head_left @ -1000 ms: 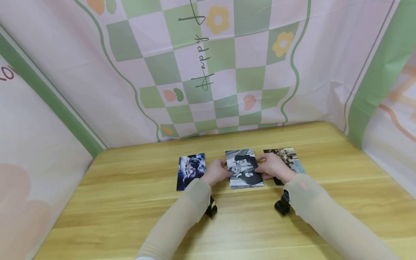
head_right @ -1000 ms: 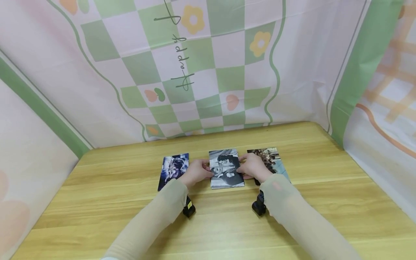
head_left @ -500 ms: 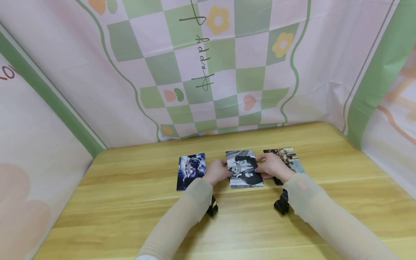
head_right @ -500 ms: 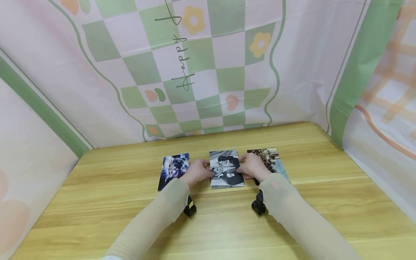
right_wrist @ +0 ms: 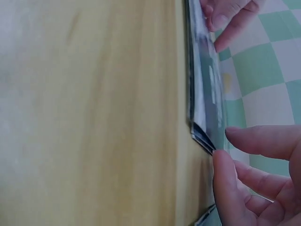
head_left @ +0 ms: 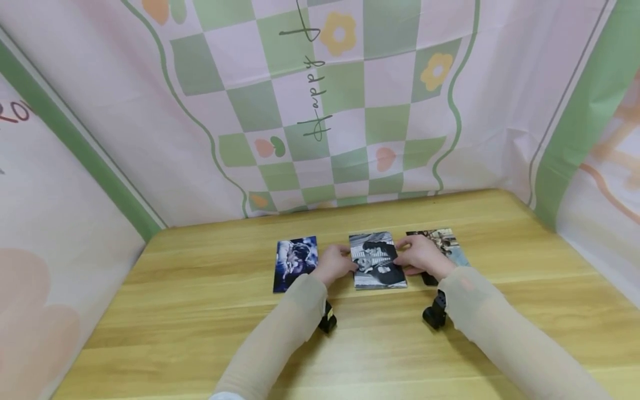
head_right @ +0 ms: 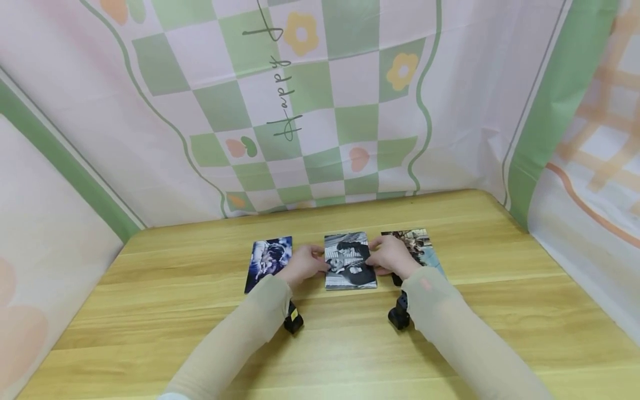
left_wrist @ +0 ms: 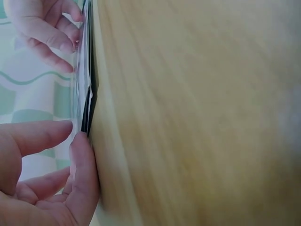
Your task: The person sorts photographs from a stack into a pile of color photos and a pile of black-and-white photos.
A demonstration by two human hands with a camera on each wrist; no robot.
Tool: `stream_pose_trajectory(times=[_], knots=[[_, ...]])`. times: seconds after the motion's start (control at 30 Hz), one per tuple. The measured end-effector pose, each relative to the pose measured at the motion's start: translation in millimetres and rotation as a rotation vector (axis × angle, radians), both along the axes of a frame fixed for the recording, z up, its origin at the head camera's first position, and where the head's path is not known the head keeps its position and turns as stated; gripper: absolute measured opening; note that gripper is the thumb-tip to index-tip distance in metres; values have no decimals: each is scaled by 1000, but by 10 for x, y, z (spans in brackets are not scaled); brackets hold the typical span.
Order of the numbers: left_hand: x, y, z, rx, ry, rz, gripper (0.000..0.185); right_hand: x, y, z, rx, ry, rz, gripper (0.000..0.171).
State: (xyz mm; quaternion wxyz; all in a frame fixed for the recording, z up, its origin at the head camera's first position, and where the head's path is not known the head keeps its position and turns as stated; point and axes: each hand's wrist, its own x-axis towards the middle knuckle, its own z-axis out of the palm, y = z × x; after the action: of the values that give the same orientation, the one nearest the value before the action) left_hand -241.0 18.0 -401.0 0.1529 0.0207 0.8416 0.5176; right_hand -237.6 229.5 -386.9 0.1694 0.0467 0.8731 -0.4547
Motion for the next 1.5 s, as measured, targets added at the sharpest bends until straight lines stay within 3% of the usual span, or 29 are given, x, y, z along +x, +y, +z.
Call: stream_pose_trajectory(times=[0.1, 0.23, 0.43, 0.83, 1.07, 1.3, 1.5], knots=[[4, -5, -3, 78, -38, 24, 47, 19, 28, 17, -21, 18, 25, 54], [15, -9, 42, 93, -67, 32, 47, 40, 32, 60, -44, 25, 41, 55], [42, -51, 114, 118, -91, -9, 48, 72, -16, 129, -40, 34, 44, 56], [172, -436, 191, 117, -68, -63, 44, 149, -102, 176, -131, 37, 51, 52], [184, -678, 314, 116, -43, -20, 44, 151, -195, 228, -214, 44, 58, 52], [126, -965, 428, 155, -11, 79, 43, 133, -351, 301, -236, 49, 102, 50], [119, -1202, 470, 130, -2, 90, 45, 106, -498, 337, -241, 55, 110, 49]])
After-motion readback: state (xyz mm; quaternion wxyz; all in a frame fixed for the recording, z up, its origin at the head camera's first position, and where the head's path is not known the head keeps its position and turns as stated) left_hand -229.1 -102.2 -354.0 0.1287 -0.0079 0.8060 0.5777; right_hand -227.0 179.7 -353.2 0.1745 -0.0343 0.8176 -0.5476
